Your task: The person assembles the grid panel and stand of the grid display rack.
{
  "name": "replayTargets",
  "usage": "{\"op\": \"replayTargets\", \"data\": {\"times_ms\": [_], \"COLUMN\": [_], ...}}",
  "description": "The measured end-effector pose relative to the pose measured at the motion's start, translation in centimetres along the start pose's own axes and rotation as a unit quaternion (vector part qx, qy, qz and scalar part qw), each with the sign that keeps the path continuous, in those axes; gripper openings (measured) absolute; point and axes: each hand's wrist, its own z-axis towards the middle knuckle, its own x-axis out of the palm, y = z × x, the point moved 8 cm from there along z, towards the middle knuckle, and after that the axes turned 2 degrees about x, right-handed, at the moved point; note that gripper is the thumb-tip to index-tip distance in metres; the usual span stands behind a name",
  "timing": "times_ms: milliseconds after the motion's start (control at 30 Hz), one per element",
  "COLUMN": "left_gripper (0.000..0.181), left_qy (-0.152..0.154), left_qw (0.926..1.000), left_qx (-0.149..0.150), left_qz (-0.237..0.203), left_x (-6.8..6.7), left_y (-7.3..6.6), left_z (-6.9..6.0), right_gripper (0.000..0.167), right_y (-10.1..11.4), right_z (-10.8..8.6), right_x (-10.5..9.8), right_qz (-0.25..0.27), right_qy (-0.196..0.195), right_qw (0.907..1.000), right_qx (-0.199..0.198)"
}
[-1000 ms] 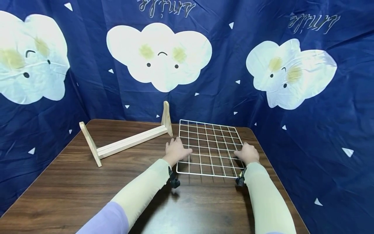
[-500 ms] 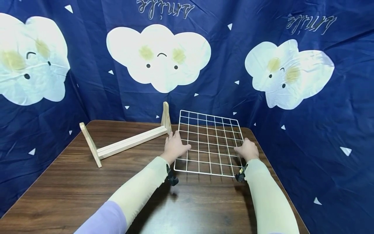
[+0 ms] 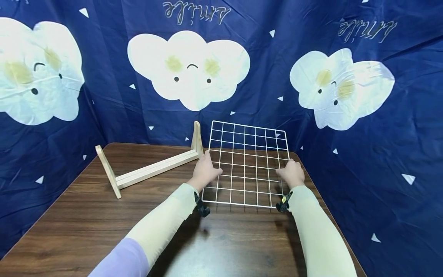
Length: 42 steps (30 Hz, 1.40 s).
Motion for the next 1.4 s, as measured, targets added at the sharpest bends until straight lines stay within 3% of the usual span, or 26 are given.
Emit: {"op": "replayTargets", "data": {"times_ms": [367, 767, 1067, 1400], "left_gripper": [0.103, 0.104, 0.096, 0.095], "left_qy": [-0.023, -0.04, -0.081, -0.117], "left_qw": [0.9983, 0.9981, 0.9958, 0.9884], "left_qx": [-0.008, -0.015, -0.013, -0.007], "left_qz": [-0.054, -0.044, -0.039, -0.097], "left_x": [-1.8, -3.6, -5.2, -6.4], "left_y": [0.5, 1.6, 2.3, 3.1], "left_z": [0.2, 0.8, 0.5, 0.3], "right_gripper": [0.079, 0.092, 0.094, 0.096], "right_y": [2.3, 4.3, 5.4, 6.2], "right_z": [-0.1, -0.5, -0.5, -0.9], "right_x": [-1.0, -1.8, -1.9, -2.4], "right_qz": [0.029, 0.064, 0.089, 0.137], "right_qy": [-0.046, -0.044, -0.054, -0.078], "right_qw": [0.9982, 0.9968, 0.9945, 0.9873], "right_qx": [-0.026, -0.016, -0.013, -0.017]}}
